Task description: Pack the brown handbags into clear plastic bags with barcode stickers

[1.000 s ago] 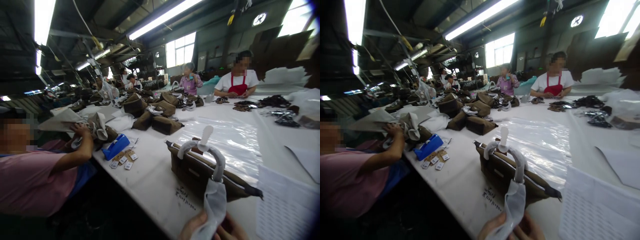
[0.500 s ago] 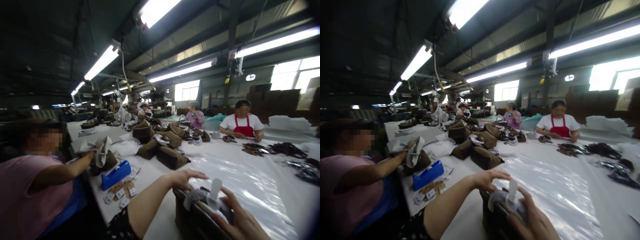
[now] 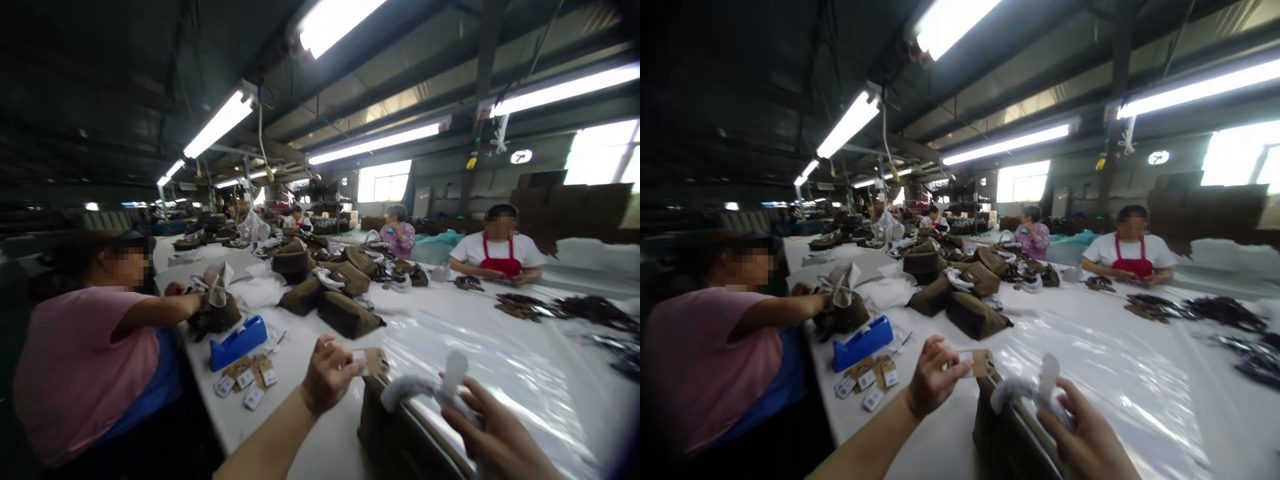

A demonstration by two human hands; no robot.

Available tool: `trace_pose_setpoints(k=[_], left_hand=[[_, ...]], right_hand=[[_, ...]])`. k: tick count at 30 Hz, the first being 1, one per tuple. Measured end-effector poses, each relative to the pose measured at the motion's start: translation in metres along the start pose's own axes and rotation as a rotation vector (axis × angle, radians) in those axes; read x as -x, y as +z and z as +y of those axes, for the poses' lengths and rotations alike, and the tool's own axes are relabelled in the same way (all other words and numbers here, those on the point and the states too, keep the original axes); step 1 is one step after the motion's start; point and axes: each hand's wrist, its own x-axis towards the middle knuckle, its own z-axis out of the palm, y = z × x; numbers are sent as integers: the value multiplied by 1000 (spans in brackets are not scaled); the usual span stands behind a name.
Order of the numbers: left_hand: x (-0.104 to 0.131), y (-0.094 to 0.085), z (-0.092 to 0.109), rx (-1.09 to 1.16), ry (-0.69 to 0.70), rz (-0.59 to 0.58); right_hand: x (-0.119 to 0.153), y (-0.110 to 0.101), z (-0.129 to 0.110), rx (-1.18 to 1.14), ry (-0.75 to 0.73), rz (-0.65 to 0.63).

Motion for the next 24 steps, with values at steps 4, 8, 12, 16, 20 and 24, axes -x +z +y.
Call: trace_pose_setpoints(k=[4, 8, 12, 16, 20, 24], left_hand=[[64, 11, 14, -120, -109, 161], [120, 34, 46, -80, -333, 103], [125, 43, 58, 128, -487, 106], [69, 42, 54, 322, -569, 83], [12, 40, 55, 611, -669, -121], [-20, 42, 49, 815, -680, -333]], right_hand=[[8, -2, -28, -108, 55, -115], [13, -6, -31, -127, 85, -80], [18, -11, -30, -158, 104, -85], [17, -9, -33, -181, 108, -57], [11, -8, -41, -217, 119, 82], [21, -5, -66, -445, 172, 218]])
